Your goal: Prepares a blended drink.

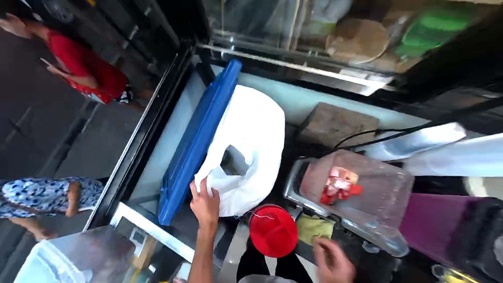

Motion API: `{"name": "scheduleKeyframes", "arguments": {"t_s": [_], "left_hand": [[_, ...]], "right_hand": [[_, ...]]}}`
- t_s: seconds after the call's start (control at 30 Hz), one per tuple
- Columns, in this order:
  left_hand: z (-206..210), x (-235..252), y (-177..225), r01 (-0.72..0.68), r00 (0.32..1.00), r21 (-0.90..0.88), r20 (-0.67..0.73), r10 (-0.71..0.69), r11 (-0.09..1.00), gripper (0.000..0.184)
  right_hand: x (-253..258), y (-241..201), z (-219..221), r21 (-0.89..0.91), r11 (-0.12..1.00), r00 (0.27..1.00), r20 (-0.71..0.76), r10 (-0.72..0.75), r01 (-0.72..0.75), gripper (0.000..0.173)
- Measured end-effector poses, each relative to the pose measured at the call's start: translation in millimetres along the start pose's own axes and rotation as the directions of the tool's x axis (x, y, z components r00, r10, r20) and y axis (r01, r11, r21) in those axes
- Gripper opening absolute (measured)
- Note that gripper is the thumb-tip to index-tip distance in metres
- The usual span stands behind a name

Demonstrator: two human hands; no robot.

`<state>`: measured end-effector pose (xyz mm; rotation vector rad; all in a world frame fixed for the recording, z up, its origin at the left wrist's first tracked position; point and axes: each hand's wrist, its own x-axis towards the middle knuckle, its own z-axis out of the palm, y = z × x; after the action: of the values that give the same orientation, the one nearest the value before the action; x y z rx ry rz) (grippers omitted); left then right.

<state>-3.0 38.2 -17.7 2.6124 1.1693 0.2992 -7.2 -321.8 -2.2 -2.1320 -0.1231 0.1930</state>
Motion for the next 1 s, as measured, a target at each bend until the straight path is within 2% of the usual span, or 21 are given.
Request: {"name": "scheduleKeyframes", "arguments": {"t_s": [0.07,0.1,0.17,0.23,0.27,0.33,0.4,0.47,0.57,0.67,0.73,0.77,0.83,0.9,0.93,1.0], "left_hand": [[6.5,-0.3,-8.5,-0.124,0.989,-0.125,-0.094,0.113,0.984,0.047],[7.6,0.9,-10.4,-0.18,0.978,-0.175,-0.138,0.157,0.968,0.048],[8.2,2.4,-13.5,-0.257,0.951,-0.227,-0.232,0.205,0.939,0.047],[11.1,4.2,-20.9,-0.298,0.93,-0.252,-0.294,0.22,0.921,0.047],[12.8,6.8,-25.1,-0.315,0.921,-0.262,-0.315,0.227,0.912,0.047],[14.2,11.3,-30.7,-0.326,0.918,-0.288,-0.324,0.229,0.9,0.046],[12.3,9.1,-31.6,-0.31,0.93,-0.329,-0.302,0.212,0.892,0.046],[8.8,9.5,-30.9,-0.295,0.938,-0.354,-0.283,0.198,0.887,0.046],[3.7,11.4,-30.3,-0.287,0.943,-0.338,-0.264,0.202,0.896,0.045],[2.4,9.4,-33.1,-0.281,0.945,-0.333,-0.261,0.199,0.9,0.045],[0.6,10.8,-33.5,-0.286,0.944,-0.353,-0.264,0.198,0.891,0.046],[-1.2,10.6,-32.7,-0.28,0.947,-0.358,-0.254,0.196,0.89,0.045],[-2.8,11.4,-32.6,-0.262,0.952,-0.326,-0.244,0.187,0.908,0.043],[-3.3,14.0,-32.6,-0.248,0.953,-0.267,-0.242,0.184,0.931,0.04],[-1.8,15.9,-31.8,-0.25,0.951,-0.257,-0.247,0.187,0.933,0.039],[-1.5,12.2,-33.3,-0.266,0.95,-0.268,-0.235,0.205,0.926,0.042]], "right_hand": [[91.2,-61.4,108.4,-0.002,0.982,0.947,0.264,-0.182,0.189,0.029],[139.3,-84.4,159.5,-0.071,0.973,0.894,0.415,-0.17,0.218,0.032],[209.8,-91.5,257.9,-0.306,0.928,0.739,0.672,0.054,0.21,0.038],[236.0,-68.9,332.1,-0.465,0.871,0.583,0.757,0.296,0.162,0.045],[240.9,-57.0,353.8,-0.481,0.867,0.544,0.766,0.343,0.132,0.044],[241.8,-63.1,349.3,-0.497,0.86,0.554,0.752,0.359,0.117,0.039],[228.3,-101.6,297.2,-0.566,0.818,0.613,0.684,0.395,0.104,0.03],[209.0,-104.4,262.0,-0.594,0.795,0.69,0.626,0.363,0.121,0.021],[209.0,-87.4,266.3,-0.659,0.737,0.673,0.614,0.413,0.149,0.031],[207.1,-92.3,280.1,-0.712,0.671,0.671,0.603,0.431,0.209,0.03],[201.4,-67.0,298.5,-0.731,0.64,0.749,0.558,0.358,0.239,0.031],[201.8,-63.1,306.5,-0.739,0.635,0.749,0.547,0.372,0.224,0.032],[206.6,-79.1,323.8,-0.721,0.668,0.68,0.585,0.442,0.186,0.034],[212.2,-79.5,344.5,-0.611,0.783,0.714,0.599,0.362,0.115,0.042],[219.5,-82.5,347.5,-0.578,0.812,0.706,0.607,0.364,0.078,0.041],[230.2,-82.2,345.9,-0.609,0.793,0.625,0.625,0.468,0.016,0.037]]}}
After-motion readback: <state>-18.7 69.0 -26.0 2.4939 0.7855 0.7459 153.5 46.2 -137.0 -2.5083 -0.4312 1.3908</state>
